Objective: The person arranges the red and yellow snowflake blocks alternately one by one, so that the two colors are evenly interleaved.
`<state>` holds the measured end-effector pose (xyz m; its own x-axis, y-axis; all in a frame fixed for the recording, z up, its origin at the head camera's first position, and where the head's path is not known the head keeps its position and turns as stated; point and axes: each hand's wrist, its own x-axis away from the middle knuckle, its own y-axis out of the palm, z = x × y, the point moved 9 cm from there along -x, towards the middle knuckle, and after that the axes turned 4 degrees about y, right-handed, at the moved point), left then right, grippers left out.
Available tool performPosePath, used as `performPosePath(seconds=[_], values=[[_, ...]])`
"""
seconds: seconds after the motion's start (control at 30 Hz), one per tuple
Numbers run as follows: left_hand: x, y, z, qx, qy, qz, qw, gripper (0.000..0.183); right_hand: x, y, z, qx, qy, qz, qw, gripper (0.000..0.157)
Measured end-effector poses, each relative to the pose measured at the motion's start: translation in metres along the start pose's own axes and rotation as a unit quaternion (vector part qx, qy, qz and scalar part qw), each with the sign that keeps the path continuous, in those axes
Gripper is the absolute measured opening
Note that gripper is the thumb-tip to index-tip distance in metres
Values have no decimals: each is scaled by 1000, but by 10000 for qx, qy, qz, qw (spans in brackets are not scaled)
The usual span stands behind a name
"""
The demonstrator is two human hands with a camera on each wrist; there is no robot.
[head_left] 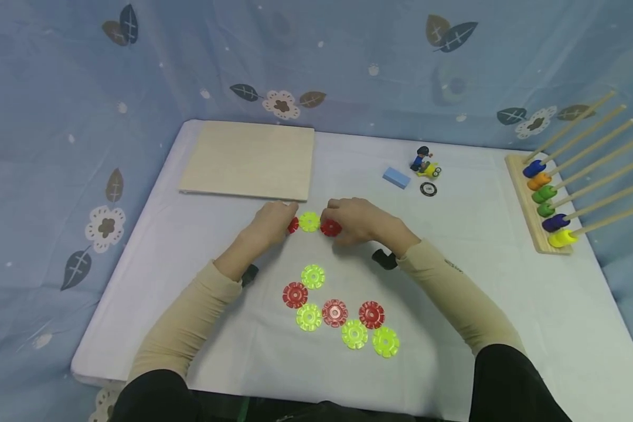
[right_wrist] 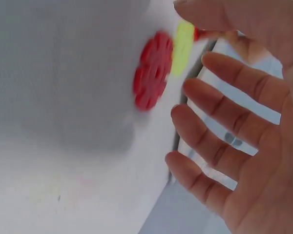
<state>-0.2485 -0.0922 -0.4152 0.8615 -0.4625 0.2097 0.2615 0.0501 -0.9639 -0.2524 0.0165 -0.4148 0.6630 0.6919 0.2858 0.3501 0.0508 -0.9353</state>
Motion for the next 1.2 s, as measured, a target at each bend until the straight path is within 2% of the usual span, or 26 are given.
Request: performPosePath(seconds=[0.2, 0.47, 0.7, 1.0, 1.2], values=[[-1, -4, 2, -131, 138, 73, 9998, 24, 16, 13, -42, 210, -863, -197, 9958, 54], [-4, -2, 5, -181, 238, 119, 9995, 26, 21, 38, -78, 487, -1279, -588, 9888, 57], [-5, 1, 5, -216, 260, 126, 9993, 22, 20, 52, -84, 734, -1401, -662, 9852, 53], [-4, 3, 6, -121, 182, 142, 9997, 23, 23, 54, -89, 542, -1459, -615, 9859, 54], [-1, 3, 4, -119, 147, 220, 9996, 18, 22, 55, -85, 929, -1291, -701, 9848, 57]])
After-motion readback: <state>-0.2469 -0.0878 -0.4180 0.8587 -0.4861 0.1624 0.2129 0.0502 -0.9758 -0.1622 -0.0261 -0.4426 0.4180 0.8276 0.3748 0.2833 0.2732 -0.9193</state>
